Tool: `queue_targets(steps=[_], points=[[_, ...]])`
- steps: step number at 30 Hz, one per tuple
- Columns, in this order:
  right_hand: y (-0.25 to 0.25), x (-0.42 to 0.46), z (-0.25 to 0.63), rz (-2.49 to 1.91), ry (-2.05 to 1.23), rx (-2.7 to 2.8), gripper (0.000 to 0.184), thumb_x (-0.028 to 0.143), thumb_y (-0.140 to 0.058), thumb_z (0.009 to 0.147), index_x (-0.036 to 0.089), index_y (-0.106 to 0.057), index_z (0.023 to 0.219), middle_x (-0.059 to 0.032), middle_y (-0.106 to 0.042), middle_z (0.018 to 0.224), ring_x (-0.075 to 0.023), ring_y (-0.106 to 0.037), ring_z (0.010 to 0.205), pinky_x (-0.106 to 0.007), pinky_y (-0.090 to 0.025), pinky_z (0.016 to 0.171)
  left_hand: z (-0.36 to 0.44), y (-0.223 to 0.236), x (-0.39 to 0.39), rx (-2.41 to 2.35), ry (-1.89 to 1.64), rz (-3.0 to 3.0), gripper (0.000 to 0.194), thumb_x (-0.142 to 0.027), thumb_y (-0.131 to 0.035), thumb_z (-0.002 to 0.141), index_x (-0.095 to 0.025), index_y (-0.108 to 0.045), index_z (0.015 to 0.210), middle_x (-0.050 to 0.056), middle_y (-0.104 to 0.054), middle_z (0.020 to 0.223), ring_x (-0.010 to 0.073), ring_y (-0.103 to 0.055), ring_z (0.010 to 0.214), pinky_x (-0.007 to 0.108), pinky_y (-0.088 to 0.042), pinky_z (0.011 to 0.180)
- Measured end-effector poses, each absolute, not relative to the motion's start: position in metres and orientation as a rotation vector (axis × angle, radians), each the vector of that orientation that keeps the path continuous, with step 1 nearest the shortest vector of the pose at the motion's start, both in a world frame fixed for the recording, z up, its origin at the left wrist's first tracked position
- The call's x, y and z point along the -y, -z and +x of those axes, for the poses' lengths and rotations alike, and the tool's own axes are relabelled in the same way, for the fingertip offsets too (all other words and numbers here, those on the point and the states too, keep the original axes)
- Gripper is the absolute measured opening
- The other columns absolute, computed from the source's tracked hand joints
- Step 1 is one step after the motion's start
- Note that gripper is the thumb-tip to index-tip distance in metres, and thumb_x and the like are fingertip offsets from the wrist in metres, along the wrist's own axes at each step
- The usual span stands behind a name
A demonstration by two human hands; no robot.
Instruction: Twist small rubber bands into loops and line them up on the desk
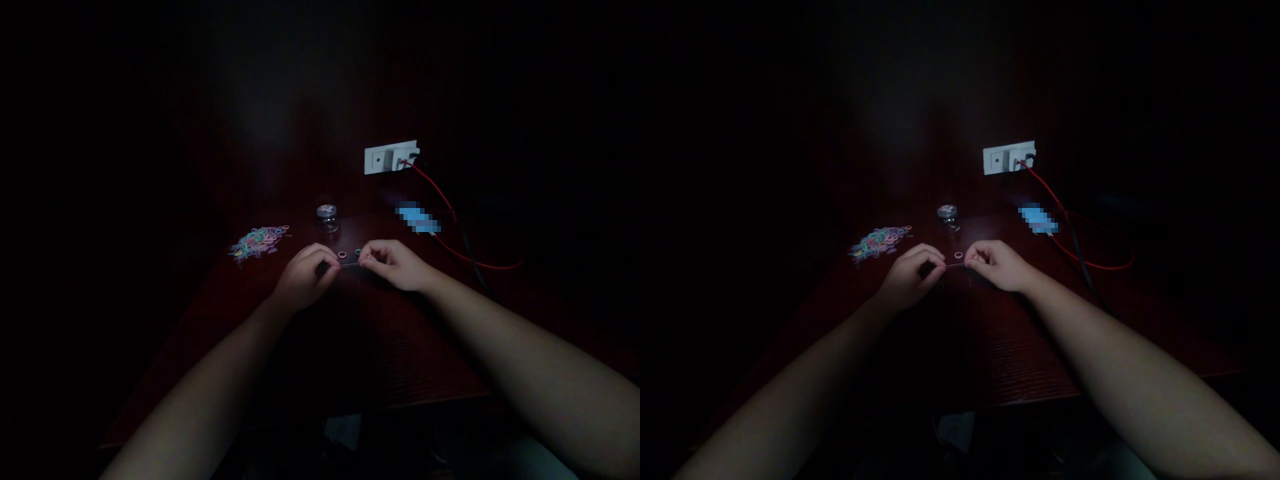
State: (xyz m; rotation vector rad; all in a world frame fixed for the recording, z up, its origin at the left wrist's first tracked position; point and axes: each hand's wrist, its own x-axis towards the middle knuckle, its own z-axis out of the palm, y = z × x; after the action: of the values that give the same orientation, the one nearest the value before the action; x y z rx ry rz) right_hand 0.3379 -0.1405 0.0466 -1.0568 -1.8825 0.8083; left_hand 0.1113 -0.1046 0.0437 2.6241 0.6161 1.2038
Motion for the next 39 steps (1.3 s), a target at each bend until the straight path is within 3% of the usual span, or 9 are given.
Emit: queue_targets(steps=[12,23,39], points=[[-0.042,0.133,0.348,-1.153,-0.751,1.92,0.022,0.038,-0.055,0.083,0.016,-0.055,0.079,0.0037,-0.048,0.061,-0.0092,-0.042,0.053,-0.023,-0.033,0.051,0.104,-0.039,0.092,-0.683,-1.159,2.633,0.006,-0.021,-0.059,0.086,-0.019,-0.064,0.084,0.006,-0.065,0.093,0.0176,-0.061,0.089,0.037,-0.049,0.085],[-0.046,0.123,0.394,-1.507,-0.666,2.158,0.014,0.028,-0.057,0.077,0.015,-0.064,0.079,-0.0032,-0.065,0.075,-0.0143,-0.056,0.066,-0.027,-0.042,0.064,0.096,-0.04,0.086,-0.721,-1.166,2.643,0.006,-0.021,-0.059,0.085,-0.018,-0.064,0.083,0.006,-0.065,0.092,0.0178,-0.061,0.088,0.036,-0.05,0.084],[-0.051,0.126,0.387,-1.465,-0.617,2.247,0.014,0.025,-0.058,0.077,0.018,-0.069,0.079,-0.0033,-0.07,0.078,-0.0162,-0.061,0.07,-0.028,-0.045,0.067,0.097,-0.042,0.089,-0.699,-1.166,2.644,0.006,-0.021,-0.059,0.084,-0.019,-0.064,0.082,0.006,-0.066,0.092,0.0183,-0.062,0.088,0.037,-0.051,0.083]])
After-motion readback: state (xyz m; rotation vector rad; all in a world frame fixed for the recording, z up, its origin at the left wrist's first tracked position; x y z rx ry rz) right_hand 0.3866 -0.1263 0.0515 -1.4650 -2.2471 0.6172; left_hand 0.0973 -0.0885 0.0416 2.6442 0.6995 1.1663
